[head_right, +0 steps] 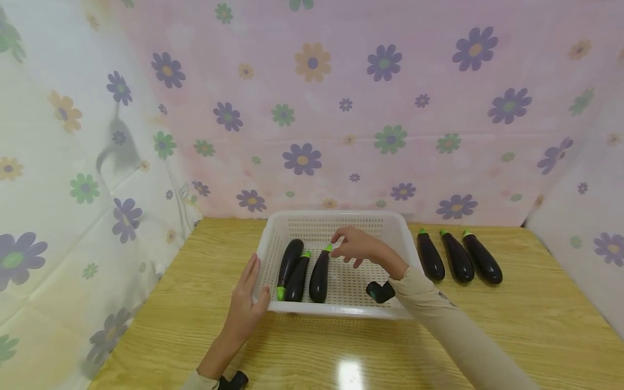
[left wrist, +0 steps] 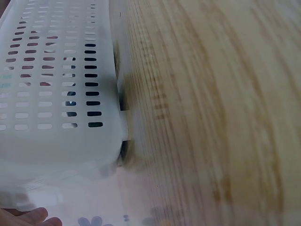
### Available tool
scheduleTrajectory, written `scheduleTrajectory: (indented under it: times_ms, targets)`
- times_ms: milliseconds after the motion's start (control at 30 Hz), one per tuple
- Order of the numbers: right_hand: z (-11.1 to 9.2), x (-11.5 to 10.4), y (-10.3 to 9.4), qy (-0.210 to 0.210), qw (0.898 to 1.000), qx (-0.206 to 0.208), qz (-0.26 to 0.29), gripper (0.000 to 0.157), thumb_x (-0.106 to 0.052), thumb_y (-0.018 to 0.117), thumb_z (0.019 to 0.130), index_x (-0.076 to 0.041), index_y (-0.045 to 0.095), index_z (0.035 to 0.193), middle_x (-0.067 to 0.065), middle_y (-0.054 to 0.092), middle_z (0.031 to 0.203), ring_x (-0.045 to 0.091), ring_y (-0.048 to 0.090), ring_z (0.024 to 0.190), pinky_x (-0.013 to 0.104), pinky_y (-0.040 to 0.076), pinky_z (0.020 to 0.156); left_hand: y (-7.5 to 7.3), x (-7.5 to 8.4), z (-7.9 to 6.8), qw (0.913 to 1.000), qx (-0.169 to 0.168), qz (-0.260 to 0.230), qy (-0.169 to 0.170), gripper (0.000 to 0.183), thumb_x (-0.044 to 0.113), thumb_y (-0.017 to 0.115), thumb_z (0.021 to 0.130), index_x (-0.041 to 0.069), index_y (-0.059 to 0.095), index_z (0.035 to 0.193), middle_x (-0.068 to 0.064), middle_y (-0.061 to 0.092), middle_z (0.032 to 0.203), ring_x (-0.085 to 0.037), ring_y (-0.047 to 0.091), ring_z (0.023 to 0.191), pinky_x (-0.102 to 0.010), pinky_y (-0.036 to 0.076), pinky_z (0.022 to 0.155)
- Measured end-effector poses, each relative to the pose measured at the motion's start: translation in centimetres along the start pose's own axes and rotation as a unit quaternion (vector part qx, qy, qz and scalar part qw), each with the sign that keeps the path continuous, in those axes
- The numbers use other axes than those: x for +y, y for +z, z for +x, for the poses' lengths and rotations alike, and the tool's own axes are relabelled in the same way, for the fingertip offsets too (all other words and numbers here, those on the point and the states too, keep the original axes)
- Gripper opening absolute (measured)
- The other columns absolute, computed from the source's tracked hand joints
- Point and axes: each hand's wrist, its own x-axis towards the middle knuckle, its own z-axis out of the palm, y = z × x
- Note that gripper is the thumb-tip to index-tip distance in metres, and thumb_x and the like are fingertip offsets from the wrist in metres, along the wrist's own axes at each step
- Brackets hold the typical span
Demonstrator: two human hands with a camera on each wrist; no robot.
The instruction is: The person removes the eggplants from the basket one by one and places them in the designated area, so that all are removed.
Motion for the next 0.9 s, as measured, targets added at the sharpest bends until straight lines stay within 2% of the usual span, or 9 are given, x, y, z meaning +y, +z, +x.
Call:
scheduleTrajectory:
  times_ms: [367, 633, 900]
  targets:
    - [2.3, 0.2, 1.7, 0.032, 0.999, -0.004, 0.004, 0.045, -0.018, 0.067, 0.086, 0.002, 0.050, 0.123, 0.014, 0.059, 0.101, 0.034, 0.063, 0.085, 0.041, 0.055, 0.062, -0.1, 0.3, 0.0, 1.0000, 0.000, 0.009, -0.004, 0.065, 0.011, 0.057, 0.085, -0.007, 0.033, 0.143, -0.016, 0.026, 0.152, -0.029, 0.032, 0.136, -0.045, 0.036, 0.099]
    - [3.2, -0.2, 2.7, 0.055, 0.998, -0.010, 0.007, 0.044, -0.017, 0.065, 0.087, 0.003, 0.050, 0.123, 0.020, 0.052, 0.117, 0.037, 0.065, 0.084, 0.042, 0.055, 0.059, 0.0, 0.4, 0.0, 0.9999, 0.000, 0.011, -0.006, 0.065, 0.011, 0.058, 0.085, -0.007, 0.033, 0.143, -0.013, 0.025, 0.153, -0.029, 0.031, 0.136, -0.046, 0.036, 0.099]
    - [4.0, -0.4, 3.6, 0.090, 0.996, -0.009, -0.015, 0.045, -0.019, 0.067, 0.086, 0.001, 0.046, 0.120, 0.018, 0.052, 0.112, 0.036, 0.066, 0.077, 0.042, 0.055, 0.056, -0.1, 0.3, 0.2, 0.9998, -0.002, 0.014, -0.014, 0.066, 0.010, 0.059, 0.085, -0.006, 0.033, 0.143, -0.013, 0.026, 0.153, -0.026, 0.032, 0.136, -0.045, 0.036, 0.100]
